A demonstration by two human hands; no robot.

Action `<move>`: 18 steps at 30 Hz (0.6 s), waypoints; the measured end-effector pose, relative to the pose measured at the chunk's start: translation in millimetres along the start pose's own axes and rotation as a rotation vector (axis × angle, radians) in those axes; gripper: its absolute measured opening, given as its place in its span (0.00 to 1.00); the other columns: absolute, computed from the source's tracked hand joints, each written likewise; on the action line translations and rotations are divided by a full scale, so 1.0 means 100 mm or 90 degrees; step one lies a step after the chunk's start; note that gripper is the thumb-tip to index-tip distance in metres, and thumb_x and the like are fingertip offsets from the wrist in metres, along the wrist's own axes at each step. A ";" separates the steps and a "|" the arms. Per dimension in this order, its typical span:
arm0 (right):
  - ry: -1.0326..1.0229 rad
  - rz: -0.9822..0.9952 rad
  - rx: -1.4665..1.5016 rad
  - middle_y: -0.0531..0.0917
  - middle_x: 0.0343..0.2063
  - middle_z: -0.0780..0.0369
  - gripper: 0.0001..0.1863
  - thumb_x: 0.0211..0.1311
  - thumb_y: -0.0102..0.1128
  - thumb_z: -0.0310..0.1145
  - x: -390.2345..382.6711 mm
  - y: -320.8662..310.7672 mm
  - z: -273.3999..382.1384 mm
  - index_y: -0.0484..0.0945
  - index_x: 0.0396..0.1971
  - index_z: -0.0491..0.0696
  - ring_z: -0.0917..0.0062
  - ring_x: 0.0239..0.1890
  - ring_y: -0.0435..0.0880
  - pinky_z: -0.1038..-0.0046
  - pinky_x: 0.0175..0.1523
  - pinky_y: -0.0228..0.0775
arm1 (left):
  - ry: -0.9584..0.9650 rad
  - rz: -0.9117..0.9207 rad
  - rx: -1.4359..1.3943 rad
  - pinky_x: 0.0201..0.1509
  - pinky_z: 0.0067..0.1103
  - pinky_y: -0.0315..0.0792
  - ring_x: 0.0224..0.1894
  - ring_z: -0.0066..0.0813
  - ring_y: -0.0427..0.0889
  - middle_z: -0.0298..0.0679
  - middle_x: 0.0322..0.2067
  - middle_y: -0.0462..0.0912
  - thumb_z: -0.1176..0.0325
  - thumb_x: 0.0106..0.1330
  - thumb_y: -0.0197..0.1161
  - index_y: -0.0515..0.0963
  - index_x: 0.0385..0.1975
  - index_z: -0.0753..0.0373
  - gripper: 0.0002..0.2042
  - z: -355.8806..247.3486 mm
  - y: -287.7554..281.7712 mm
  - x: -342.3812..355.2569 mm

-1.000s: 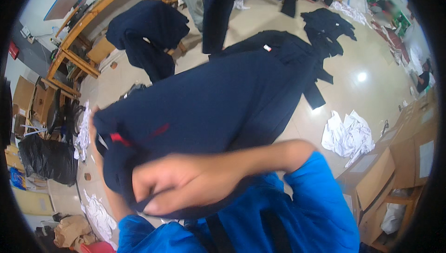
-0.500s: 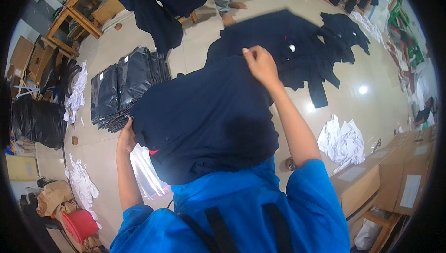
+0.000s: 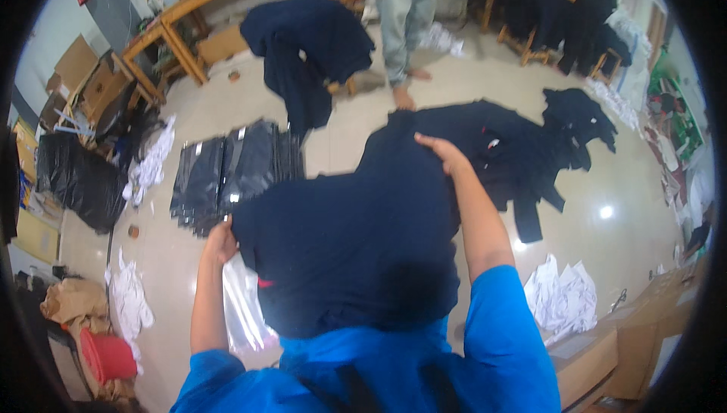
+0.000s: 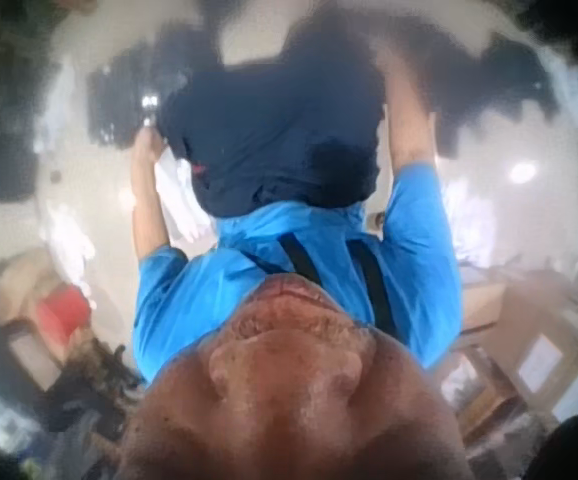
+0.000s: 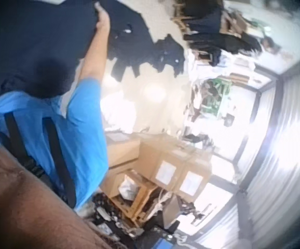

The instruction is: The person folds dark blue polo shirts and places each into a clear plastic bag, then stacks the packaged shirts. The person repeats this process for multiple shirts in a warehouse setting.

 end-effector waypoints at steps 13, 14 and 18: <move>-0.128 -0.116 -0.071 0.89 0.47 0.49 0.30 0.66 0.76 0.41 -0.28 -0.12 0.97 0.81 0.59 0.35 0.63 0.48 0.91 0.59 0.55 0.85 | 0.114 -0.037 0.081 0.64 0.38 0.76 0.59 0.38 0.83 0.44 0.59 0.84 0.48 0.85 0.50 0.78 0.61 0.64 0.24 -0.12 -0.04 0.15; -0.150 -0.172 -0.138 0.89 0.47 0.49 0.32 0.66 0.77 0.42 -0.32 -0.08 1.06 0.80 0.60 0.35 0.63 0.49 0.91 0.59 0.56 0.85 | 0.166 -0.063 0.096 0.63 0.37 0.76 0.58 0.37 0.83 0.43 0.57 0.84 0.49 0.85 0.50 0.78 0.60 0.63 0.23 -0.21 -0.17 0.15; -0.290 -0.119 -0.032 0.91 0.41 0.59 0.16 0.73 0.70 0.36 -0.58 -0.12 1.47 0.83 0.52 0.40 0.70 0.42 0.91 0.66 0.53 0.85 | 0.286 -0.117 0.060 0.58 0.32 0.75 0.49 0.30 0.80 0.38 0.46 0.83 0.52 0.86 0.49 0.79 0.51 0.62 0.18 -0.48 -0.02 0.02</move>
Point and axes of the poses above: each hand's wrist, its own x-axis towards the middle knuckle, its own y-axis out of the palm, z = x × y, the point moved 9 cm from there along x, towards the middle knuckle
